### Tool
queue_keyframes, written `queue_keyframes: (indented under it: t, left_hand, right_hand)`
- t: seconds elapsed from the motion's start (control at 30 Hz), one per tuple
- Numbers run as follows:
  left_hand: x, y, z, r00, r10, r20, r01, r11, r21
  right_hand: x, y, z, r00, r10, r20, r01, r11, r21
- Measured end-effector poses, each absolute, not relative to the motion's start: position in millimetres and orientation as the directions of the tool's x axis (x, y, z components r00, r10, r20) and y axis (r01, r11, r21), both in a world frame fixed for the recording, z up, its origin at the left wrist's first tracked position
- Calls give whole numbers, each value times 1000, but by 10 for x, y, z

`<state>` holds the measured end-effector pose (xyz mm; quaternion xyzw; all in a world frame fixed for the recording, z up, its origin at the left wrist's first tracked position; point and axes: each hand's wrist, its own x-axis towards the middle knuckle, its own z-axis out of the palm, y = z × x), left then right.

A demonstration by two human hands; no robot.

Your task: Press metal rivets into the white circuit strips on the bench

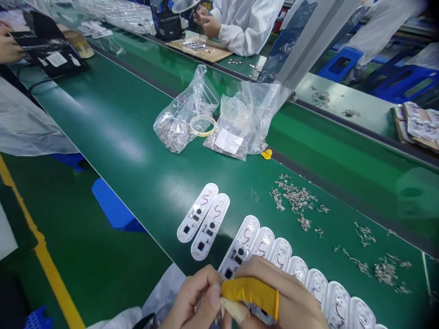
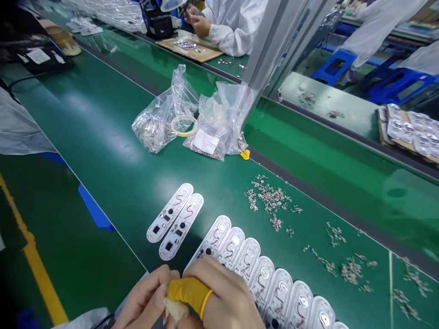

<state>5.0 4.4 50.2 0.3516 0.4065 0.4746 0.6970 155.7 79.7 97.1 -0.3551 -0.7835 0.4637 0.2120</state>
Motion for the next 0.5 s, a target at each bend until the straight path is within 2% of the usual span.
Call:
queue_keyframes:
  t: [0.07, 0.13, 0.2, 0.27, 0.37, 0.5]
  left_hand:
    - [-75, 68, 510, 98, 988, -123, -116, 134, 984]
    - [-208, 100, 466, 16, 996, 87, 216, -88, 972]
    - [-328, 132, 375, 43, 958, 284, 502, -267, 822]
    - [-417, 154, 270, 124, 919, 375, 693, -350, 630]
    - [-476, 164, 163, 219, 900, 378, 807, -385, 447]
    - [-459, 160, 131, 234, 895, 379, 819, -392, 420]
  right_hand:
    - [1509, 923, 970, -636, 767, 83, 370, 398, -839]
    - [1447, 1084, 918, -580, 796, 174, 396, 462, -794]
    - [1382, 1243, 825, -541, 814, 209, 454, 493, -742]
    - [1317, 1364, 715, -541, 824, 168, 533, 491, -689]
    - [1225, 1452, 573, -560, 825, 78, 619, 479, -622]
    - [1138, 1469, 490, -603, 798, 4, 676, 514, -528]
